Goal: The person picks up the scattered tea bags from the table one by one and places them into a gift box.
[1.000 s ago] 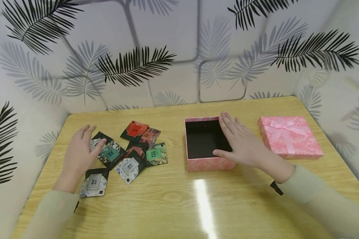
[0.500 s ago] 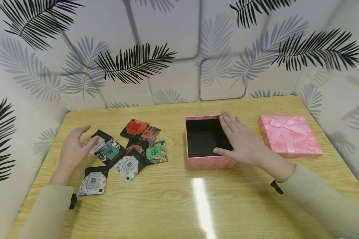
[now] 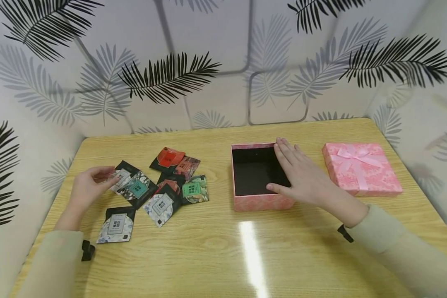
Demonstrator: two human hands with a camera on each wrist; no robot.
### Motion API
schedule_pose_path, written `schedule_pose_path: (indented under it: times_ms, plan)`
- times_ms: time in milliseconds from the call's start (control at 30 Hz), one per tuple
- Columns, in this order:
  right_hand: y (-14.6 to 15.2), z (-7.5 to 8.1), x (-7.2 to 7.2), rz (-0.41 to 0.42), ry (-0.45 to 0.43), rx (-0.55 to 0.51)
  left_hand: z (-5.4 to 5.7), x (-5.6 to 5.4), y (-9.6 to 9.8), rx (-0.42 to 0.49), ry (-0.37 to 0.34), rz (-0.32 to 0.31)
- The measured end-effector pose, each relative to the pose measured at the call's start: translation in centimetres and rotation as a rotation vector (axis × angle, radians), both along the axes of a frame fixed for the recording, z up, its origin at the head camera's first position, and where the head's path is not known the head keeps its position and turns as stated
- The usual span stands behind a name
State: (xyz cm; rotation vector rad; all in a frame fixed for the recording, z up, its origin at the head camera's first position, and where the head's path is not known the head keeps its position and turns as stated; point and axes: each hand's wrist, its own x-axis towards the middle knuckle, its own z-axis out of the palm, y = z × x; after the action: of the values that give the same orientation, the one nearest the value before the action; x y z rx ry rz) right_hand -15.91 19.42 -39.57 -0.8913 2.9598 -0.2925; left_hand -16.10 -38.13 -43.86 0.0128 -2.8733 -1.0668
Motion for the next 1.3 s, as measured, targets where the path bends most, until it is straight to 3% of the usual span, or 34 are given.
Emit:
schedule_pose_path:
  times_ms: [233, 567, 833, 1033, 1300]
  plan:
    - [0.0, 0.0, 0.1, -0.006, -0.007, -0.004, -0.2, 0.0, -0.1, 0.016, -0.098, -0.036]
    - [0.0, -0.1, 0.2, -0.008, 0.005, 0.001, 0.0, 0.2, 0.8, 0.005, -0.085, -0.084]
    - [-0.1, -0.1, 0.2, -0.007, 0.007, 0.0, -0.1, 0.1, 1.4, -0.03, -0.134, -0.12]
    - [0.0, -0.2, 0.2, -0.007, 0.002, 0.007, -0.3, 0.0, 1.6, -0.084, -0.15, -0.151]
    - [0.0, 0.0, 0.2, -0.008, -0.004, 0.011, -0.7, -0.5, 2.3, -0.2, -0.113, -0.172]
